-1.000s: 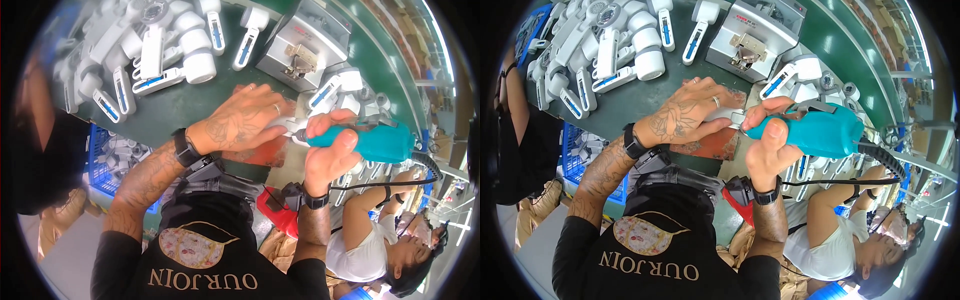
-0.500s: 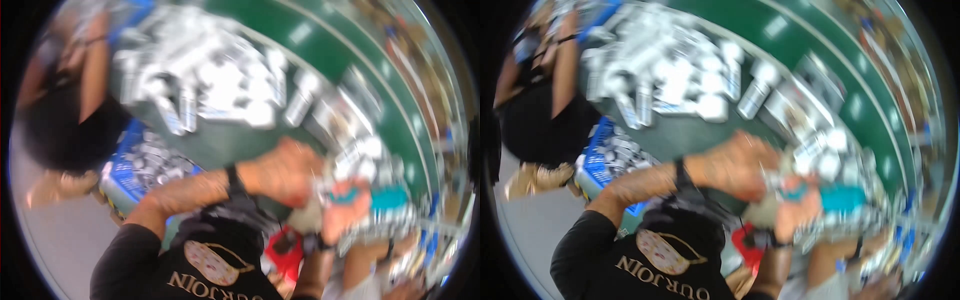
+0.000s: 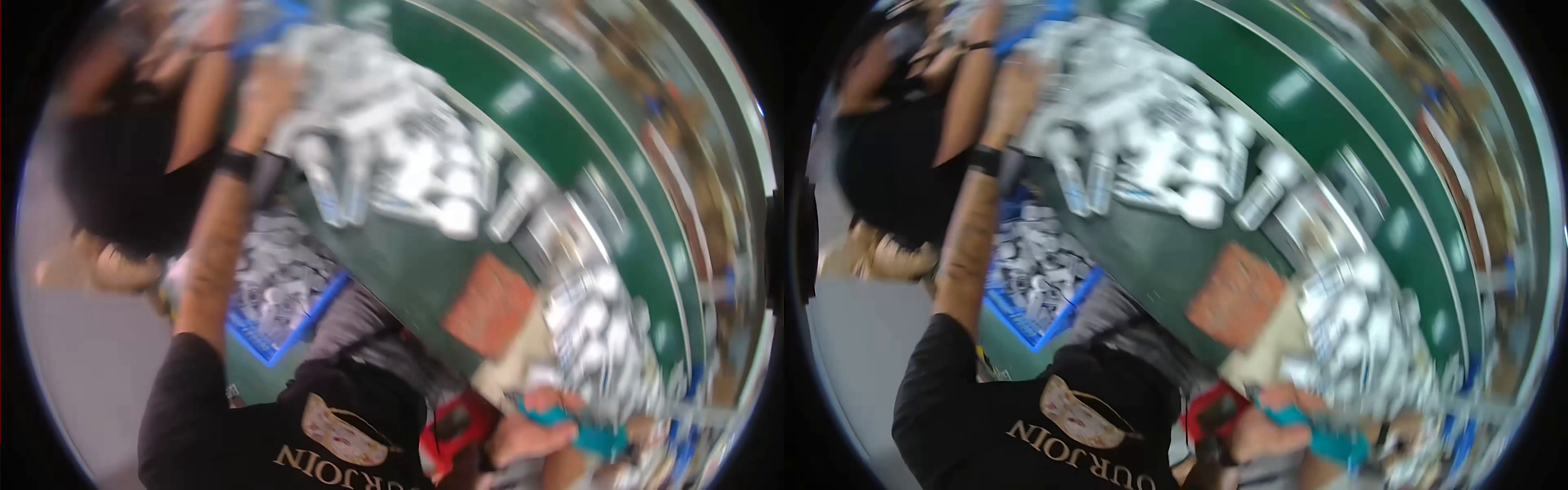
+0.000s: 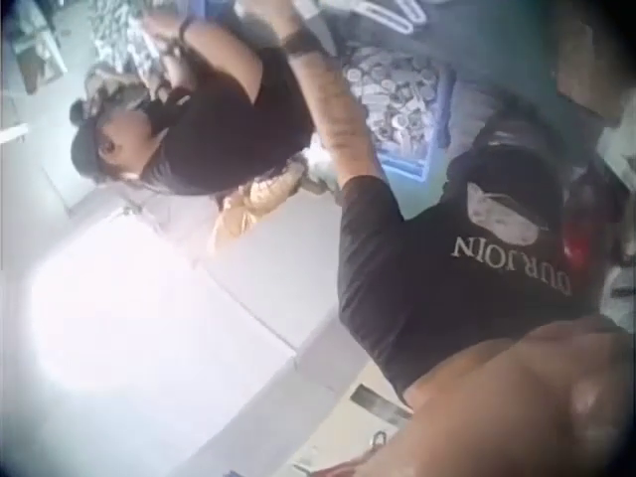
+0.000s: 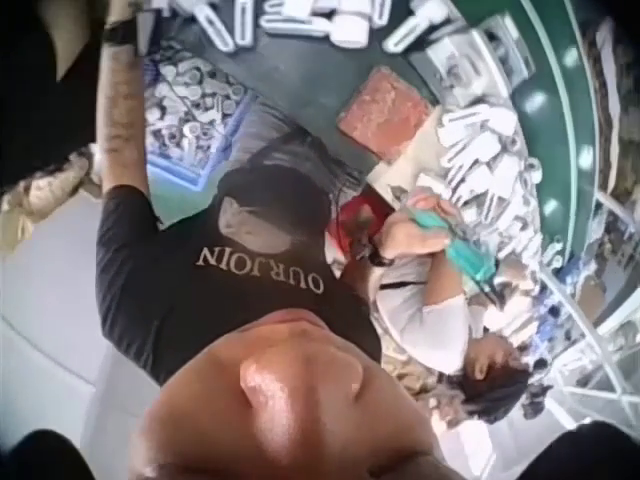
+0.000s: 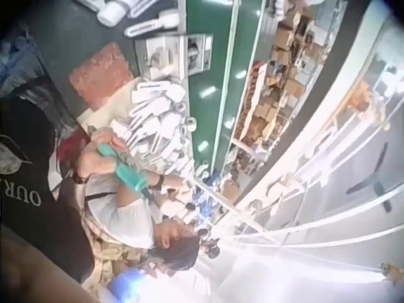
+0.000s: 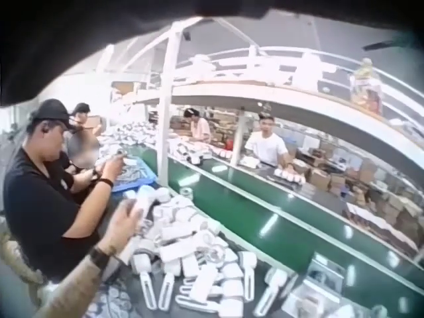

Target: The person picks up a white plastic fan, aligns it on a block, and uses a power screwdriver to drive a screw into the handle. They repeat this process multiple times, setting each assembled fan aside before picking up the next one.

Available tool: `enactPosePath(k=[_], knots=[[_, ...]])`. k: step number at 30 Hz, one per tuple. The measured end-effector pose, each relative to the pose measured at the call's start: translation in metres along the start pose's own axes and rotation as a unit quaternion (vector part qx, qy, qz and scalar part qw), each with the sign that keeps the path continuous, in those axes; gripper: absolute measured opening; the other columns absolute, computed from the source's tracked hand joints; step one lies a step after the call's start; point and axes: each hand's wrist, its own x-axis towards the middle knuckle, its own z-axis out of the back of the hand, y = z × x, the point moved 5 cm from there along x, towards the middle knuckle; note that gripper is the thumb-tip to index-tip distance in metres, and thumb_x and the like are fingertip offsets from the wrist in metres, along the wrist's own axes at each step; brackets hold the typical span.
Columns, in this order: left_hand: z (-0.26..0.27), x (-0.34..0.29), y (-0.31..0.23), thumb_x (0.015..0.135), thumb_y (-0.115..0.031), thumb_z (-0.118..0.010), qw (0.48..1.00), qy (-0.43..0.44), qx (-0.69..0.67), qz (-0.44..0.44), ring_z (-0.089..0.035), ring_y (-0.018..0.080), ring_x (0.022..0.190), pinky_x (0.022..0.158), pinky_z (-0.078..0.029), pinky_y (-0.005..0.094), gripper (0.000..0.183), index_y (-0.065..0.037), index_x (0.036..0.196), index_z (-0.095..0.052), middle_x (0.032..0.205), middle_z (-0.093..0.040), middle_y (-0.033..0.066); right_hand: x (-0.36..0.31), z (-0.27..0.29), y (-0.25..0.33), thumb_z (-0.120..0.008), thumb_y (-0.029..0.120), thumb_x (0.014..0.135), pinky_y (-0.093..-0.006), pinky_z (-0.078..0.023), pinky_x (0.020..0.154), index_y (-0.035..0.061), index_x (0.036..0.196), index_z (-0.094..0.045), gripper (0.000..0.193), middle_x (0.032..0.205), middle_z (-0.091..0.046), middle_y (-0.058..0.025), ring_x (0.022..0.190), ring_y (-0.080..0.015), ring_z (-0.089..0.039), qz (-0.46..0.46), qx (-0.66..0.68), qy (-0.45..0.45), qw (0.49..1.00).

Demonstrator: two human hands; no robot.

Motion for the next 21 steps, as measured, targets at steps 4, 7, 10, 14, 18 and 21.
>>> enactPosePath(k=[4,7,10,14,18,21], knots=[[0.056,0.038,0.021,0.095,-0.016,-0.062,0.873,-0.092,-0.394,0.271,-0.06,0.0243,0.106,0.094,-0.048,0.0344,0.034,-0.002,0.126,-0.06,0.118,-0.063,0.0148,-0.007,-0.057,-0.006,-0.06,0.059,0.09,-0.0323,-0.046,0.058,-0.0046,0.109,-0.05,0.067,0.073,-0.056,-0.01,0.064,-0.0208,-0.055,0.052,-0.261,0.015,0.964],[0.162,0.097,-0.099,0.088,-0.012,-0.07,0.701,-0.012,-0.657,0.276,-0.059,0.017,0.107,0.093,-0.049,0.0315,0.035,-0.006,0.121,-0.063,0.116,-0.064,0.0102,-0.023,-0.041,0.011,-0.059,0.068,0.086,-0.0315,-0.043,0.05,-0.003,0.105,-0.049,0.074,0.067,-0.053,-0.0087,0.055,-0.0198,-0.052,0.05,-0.271,-0.002,0.961],[0.282,0.12,-0.213,0.085,-0.016,-0.072,0.61,0.036,-0.791,-0.037,-0.062,0.029,0.1,0.086,-0.05,0.0369,0.027,-0.005,0.109,-0.065,0.109,-0.064,0.0113,-0.041,-0.034,0.03,-0.062,0.065,0.087,-0.0304,-0.043,0.049,-0.0023,0.107,-0.049,0.072,0.067,-0.053,-0.008,0.055,-0.0199,-0.052,0.039,-0.249,-0.004,0.968],[0.372,0.102,-0.321,0.087,-0.031,-0.071,0.586,0.009,-0.785,-0.202,-0.061,0.0307,0.094,0.086,-0.05,0.0402,0.031,-0.006,0.105,-0.063,0.098,-0.063,0.0114,-0.056,-0.017,0.055,-0.062,0.065,0.086,-0.0298,-0.042,0.048,-0.003,0.108,-0.049,0.073,0.066,-0.053,-0.0081,0.053,-0.0197,-0.052,0.039,-0.267,-0.004,0.963],[0.417,0.086,-0.371,0.087,-0.037,-0.069,0.639,-0.008,-0.738,-0.215,-0.061,0.03,0.099,0.09,-0.049,0.0408,0.039,-0.004,0.106,-0.062,0.102,-0.062,0.0111,-0.067,0.014,0.081,-0.068,0.061,0.084,-0.0305,-0.045,0.055,-0.0031,0.114,-0.048,0.074,0.072,-0.056,-0.0102,0.061,-0.019,-0.055,0.032,-0.25,-0.013,0.968],[0.436,0.087,-0.374,0.086,-0.037,-0.07,0.677,-0.093,-0.709,-0.173,-0.061,0.03,0.101,0.091,-0.048,0.0403,0.046,-0.004,0.116,-0.06,0.103,-0.062,0.0112,-0.059,0.032,0.093,-0.069,0.061,0.083,-0.0303,-0.046,0.055,-0.0036,0.114,-0.049,0.074,0.071,-0.056,-0.0105,0.061,-0.0186,-0.055,0.052,-0.246,-0.016,0.968]])
